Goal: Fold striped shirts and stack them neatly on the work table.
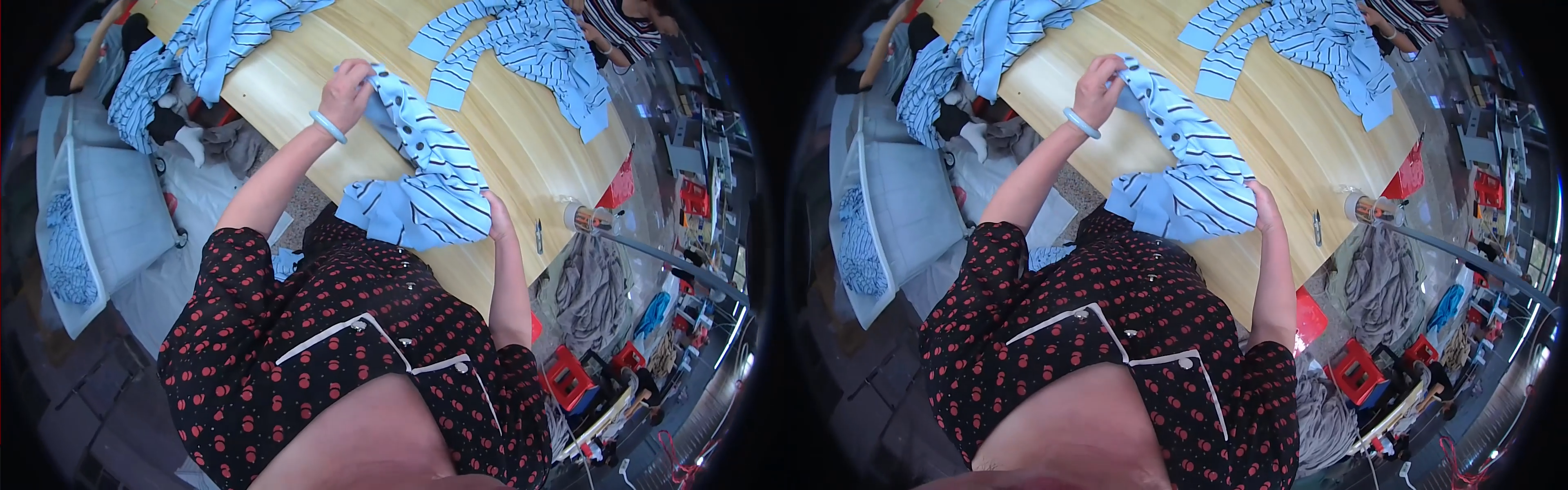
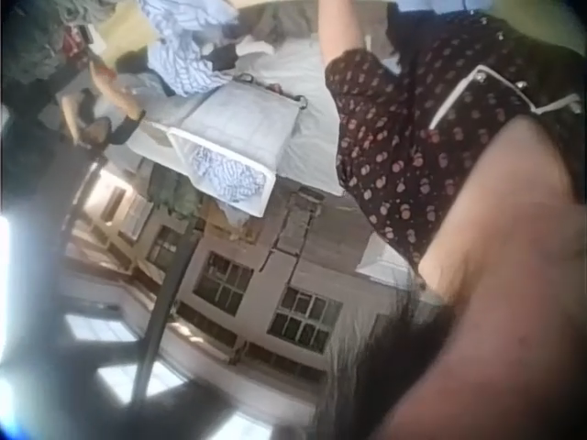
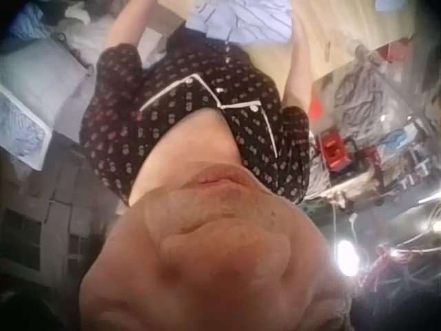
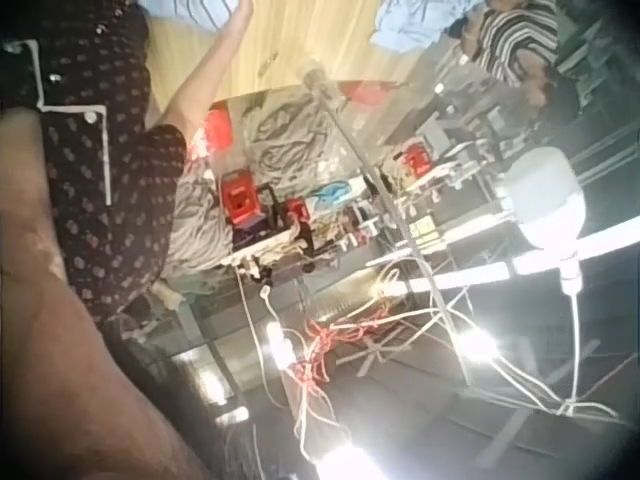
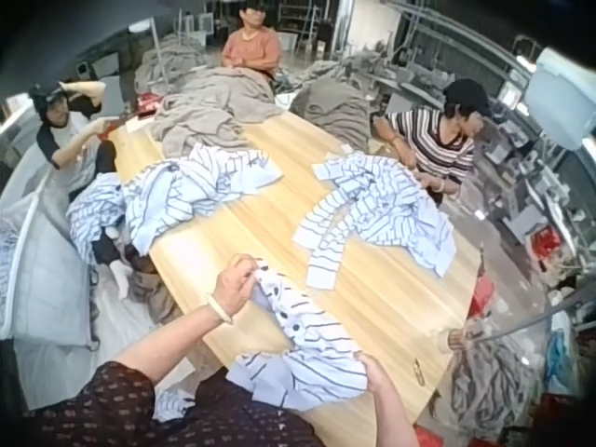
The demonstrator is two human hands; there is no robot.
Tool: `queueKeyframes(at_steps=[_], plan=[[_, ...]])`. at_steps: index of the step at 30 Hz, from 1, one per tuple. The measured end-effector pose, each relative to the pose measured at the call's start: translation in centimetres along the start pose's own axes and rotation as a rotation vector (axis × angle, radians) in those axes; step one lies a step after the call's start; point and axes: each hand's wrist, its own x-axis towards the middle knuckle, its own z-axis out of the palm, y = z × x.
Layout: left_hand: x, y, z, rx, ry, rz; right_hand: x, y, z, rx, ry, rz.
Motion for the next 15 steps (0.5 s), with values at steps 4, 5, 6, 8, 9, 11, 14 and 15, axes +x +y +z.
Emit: queueKeyframes(at_steps=[4, 5, 6, 8, 9, 11, 14, 15], plan=[[-8.1, -1.9, 3.2, -0.028, -0.064, -0.575, -2.1, 0.7, 0.4, 0.069, -0.077, 0.007], [-9.5, -1.3, 3.8, -0.234, -0.222, -0.882, -2.5, 1.3, 0.1, 0.097, -0.063, 0.027], [-10.9, -0.3, 4.1, -0.444, -0.383, -1.188, -2.9, 2.1, 0.0, 0.102, -0.066, 0.024], [-13.3, 1.8, 5.4, -0.507, -0.450, -1.383, -3.5, 3.7, 0.0, 0.084, -0.115, 0.094], [-14.2, 3.2, 6.3, -0.574, -0.525, -1.577, -3.3, 5.4, -0.8, 0.066, -0.098, 0.108], [-14.1, 7.6, 6.2, -0.703, -0.573, -1.367, -4.5, 6.8, 0.1, -0.098, -0.151, 0.215], [-16.7, 7.9, 7.7, -0.463, -0.414, -1.157, -5.0, 8.2, 0.6, -0.656, -0.224, 0.034], [-17.3, 7.9, 8.2, -0.412, -0.409, -0.984, -4.7, 8.3, 0.3, -1.021, -0.246, -0.027]])
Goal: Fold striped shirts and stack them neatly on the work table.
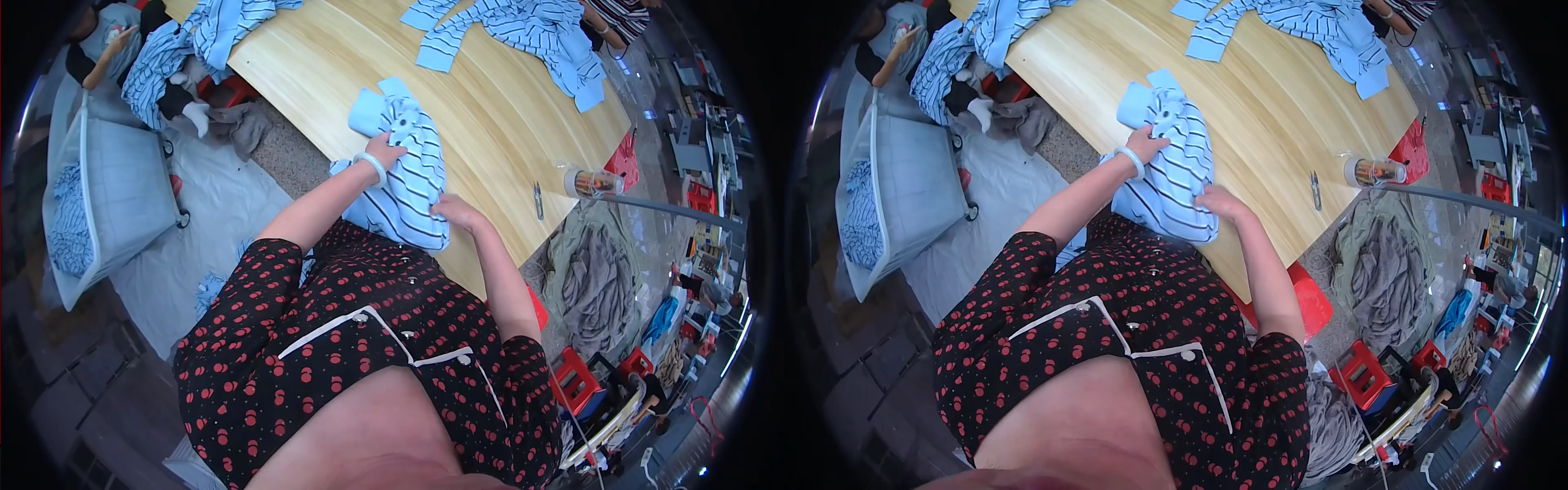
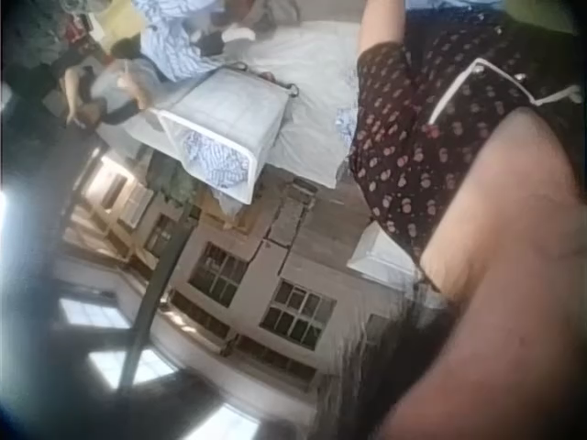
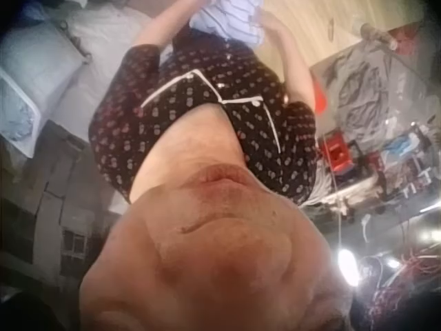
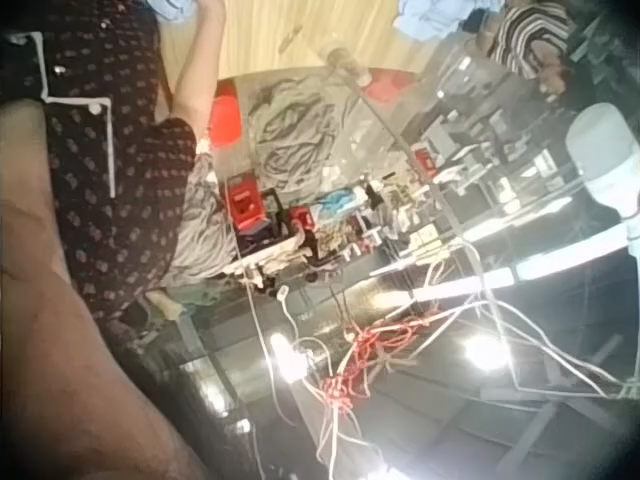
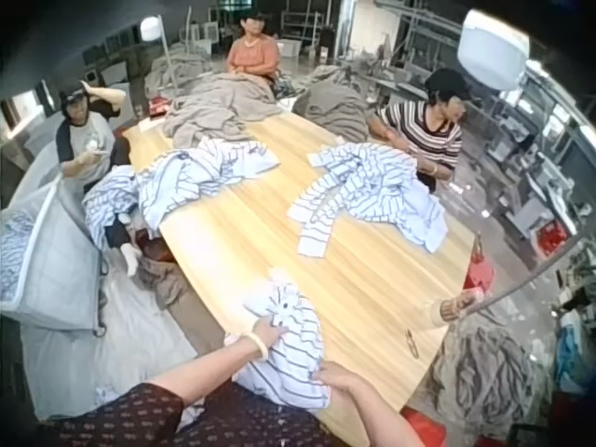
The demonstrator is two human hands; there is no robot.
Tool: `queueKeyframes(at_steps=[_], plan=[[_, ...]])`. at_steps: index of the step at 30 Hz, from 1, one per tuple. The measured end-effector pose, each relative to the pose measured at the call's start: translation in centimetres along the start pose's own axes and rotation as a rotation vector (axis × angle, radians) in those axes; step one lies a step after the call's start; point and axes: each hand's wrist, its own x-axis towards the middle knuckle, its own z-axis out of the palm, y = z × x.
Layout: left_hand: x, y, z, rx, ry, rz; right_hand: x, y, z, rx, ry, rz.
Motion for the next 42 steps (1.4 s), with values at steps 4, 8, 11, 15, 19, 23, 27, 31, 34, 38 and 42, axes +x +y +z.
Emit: queueKeyframes(at_steps=[4, 8, 11, 15, 19, 23, 27, 31, 34, 38, 42], plan=[[-1.2, -2.2, 1.4, 0.159, 0.146, 0.164, 0.1, -4.1, -0.8, -0.115, 0.670, -0.153], [-4.2, -1.0, 2.6, 0.340, 0.116, 0.245, 3.4, -6.9, -1.1, -0.026, 0.764, -0.278], [-6.5, -0.1, 3.4, 0.383, 0.004, 0.294, 7.8, -6.8, -3.9, 0.156, 0.584, -0.084], [-7.4, -0.7, 2.7, 0.399, -0.020, 0.436, 8.0, -11.9, -4.5, 0.081, 0.198, 0.093], [-7.5, -1.6, 2.8, 0.422, -0.110, 0.330, 11.8, -10.2, -3.3, -0.124, 0.413, -0.153], [-5.6, -6.0, 1.7, 0.161, 0.117, 0.125, 12.0, -10.3, -5.1, 0.584, 0.444, -0.119], [-4.4, -3.9, 1.0, 0.168, 0.062, -0.029, 11.1, -10.3, -6.0, 0.709, 0.646, -0.130], [-3.5, -3.5, 1.1, 0.360, -0.223, 0.025, 10.0, -13.0, -5.4, 0.491, 0.806, -0.334], [-3.7, -2.6, 0.2, 0.279, -0.152, -0.119, 8.5, -12.9, -6.0, 0.212, 0.765, -0.405], [-4.2, -2.6, -5.3, -0.516, -0.029, -0.114, 7.4, -10.7, -6.0, -0.158, 0.737, -0.150], [-7.4, -1.8, -13.7, -1.077, -0.066, 0.119, 8.4, -3.4, -2.8, -0.494, 0.649, -0.128]])
